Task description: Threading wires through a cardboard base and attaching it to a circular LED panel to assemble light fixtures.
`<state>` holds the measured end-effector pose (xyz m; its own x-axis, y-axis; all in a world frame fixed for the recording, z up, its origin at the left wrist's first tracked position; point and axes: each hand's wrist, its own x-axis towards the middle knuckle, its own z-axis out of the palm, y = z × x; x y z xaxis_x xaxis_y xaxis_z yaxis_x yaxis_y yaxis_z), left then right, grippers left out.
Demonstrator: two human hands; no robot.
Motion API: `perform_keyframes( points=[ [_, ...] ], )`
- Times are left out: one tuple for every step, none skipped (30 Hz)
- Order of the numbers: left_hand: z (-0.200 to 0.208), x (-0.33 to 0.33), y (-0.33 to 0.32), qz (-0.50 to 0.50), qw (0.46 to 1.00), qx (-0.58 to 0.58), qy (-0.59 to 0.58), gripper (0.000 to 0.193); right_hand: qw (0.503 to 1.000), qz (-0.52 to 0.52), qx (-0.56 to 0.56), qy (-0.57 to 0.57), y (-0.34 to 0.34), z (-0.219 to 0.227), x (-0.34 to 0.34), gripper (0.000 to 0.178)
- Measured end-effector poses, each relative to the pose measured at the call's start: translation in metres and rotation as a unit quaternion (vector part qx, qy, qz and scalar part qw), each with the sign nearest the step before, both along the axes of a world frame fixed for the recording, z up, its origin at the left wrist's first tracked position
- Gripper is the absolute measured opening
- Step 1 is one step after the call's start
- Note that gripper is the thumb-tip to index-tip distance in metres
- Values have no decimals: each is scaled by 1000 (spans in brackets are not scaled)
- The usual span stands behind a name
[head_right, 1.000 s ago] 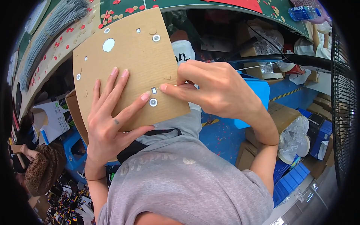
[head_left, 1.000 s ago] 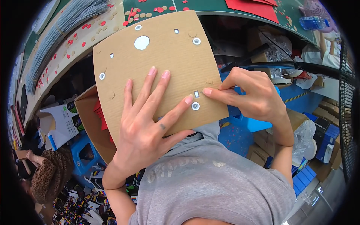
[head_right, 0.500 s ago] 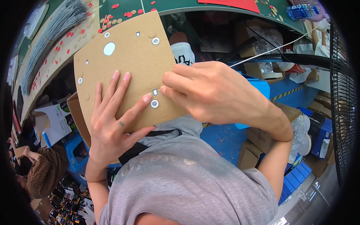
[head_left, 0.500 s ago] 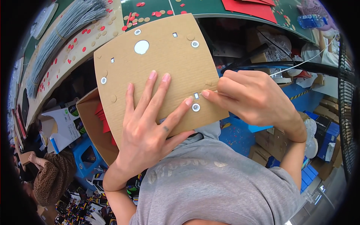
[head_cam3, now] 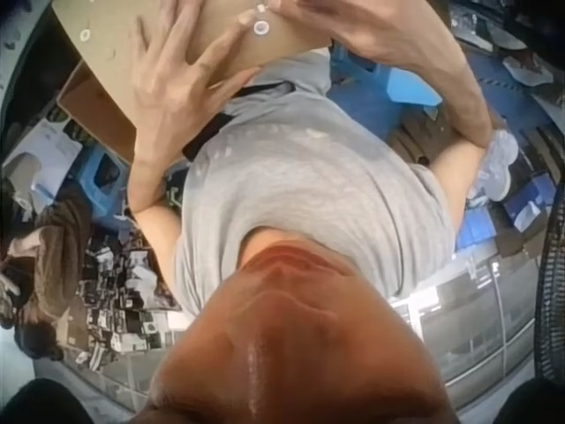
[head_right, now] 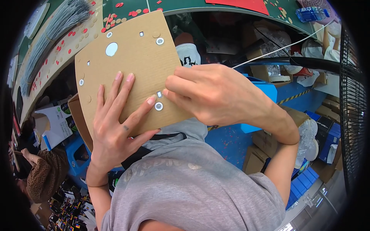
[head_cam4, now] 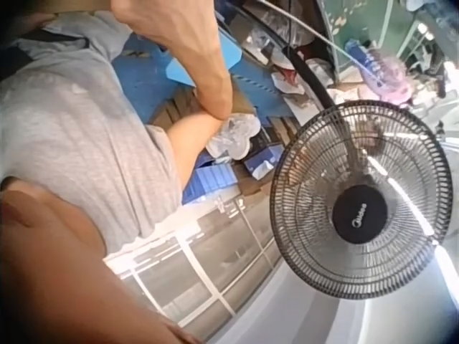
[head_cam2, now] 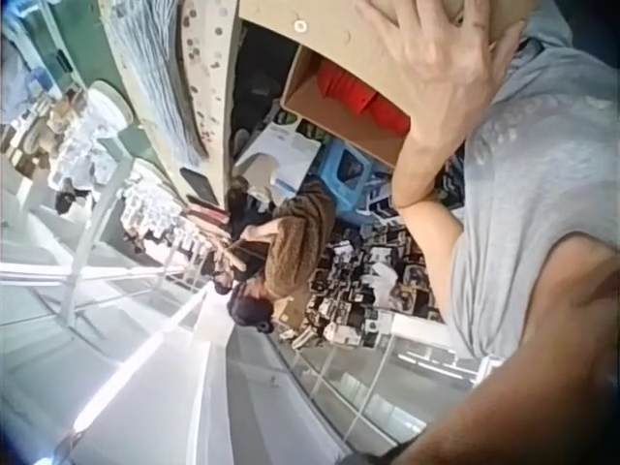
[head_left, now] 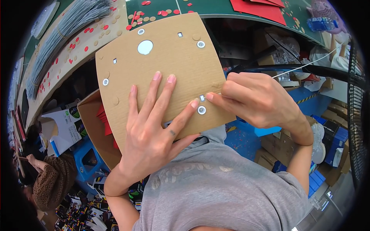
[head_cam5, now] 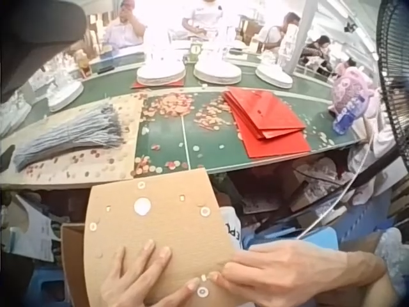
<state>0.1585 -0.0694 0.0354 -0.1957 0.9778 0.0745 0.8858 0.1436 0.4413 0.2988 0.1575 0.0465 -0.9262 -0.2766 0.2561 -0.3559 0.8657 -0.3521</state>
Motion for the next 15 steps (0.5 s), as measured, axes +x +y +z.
perform_keyframes(
  points=[
    [0,0,0,0,1000,0,0,65,1000,-5,8,-5,-1,0,1,40],
    [-1,0,0,-1,1000,3,0,65,1000,-6,8,-5,-1,-1,2,40],
    [-1,0,1,-2,1000,7,1,65,1000,-2,13,-1,-1,-3,2,41],
    [-1,1,1,-2,1000,7,1,65,1000,3,19,3,-1,-3,2,41],
    [0,1,1,-1,1000,5,5,66,1000,3,19,3,-2,-3,2,41],
    [0,2,0,-1,1000,3,9,66,1000,1,17,-1,-6,-2,2,42],
    [0,1,0,-1,1000,3,10,66,1000,0,15,-5,-8,-1,2,43],
    [-1,1,-1,-1,1000,5,8,66,1000,0,15,-3,-6,-3,3,43],
    [-1,0,-1,-2,1000,7,5,67,1000,0,3,2,-2,-6,4,44],
    [-2,0,-1,-2,1000,8,5,67,1000,1,-9,6,3,-9,5,44],
    [-2,0,-1,-3,1000,7,5,67,1000,1,-8,7,5,-11,6,44],
    [-3,-1,-1,-5,1000,6,4,67,1000,2,-9,22,8,-13,7,45],
    [-2,0,-1,-3,1000,5,3,67,999,4,-12,37,9,-14,7,45],
    [-1,-1,-1,-8,1000,2,11,68,999,6,-14,35,10,-12,6,45],
    [0,0,-2,-13,1000,-1,18,68,999,18,5,31,11,-8,5,45]
  ],
)
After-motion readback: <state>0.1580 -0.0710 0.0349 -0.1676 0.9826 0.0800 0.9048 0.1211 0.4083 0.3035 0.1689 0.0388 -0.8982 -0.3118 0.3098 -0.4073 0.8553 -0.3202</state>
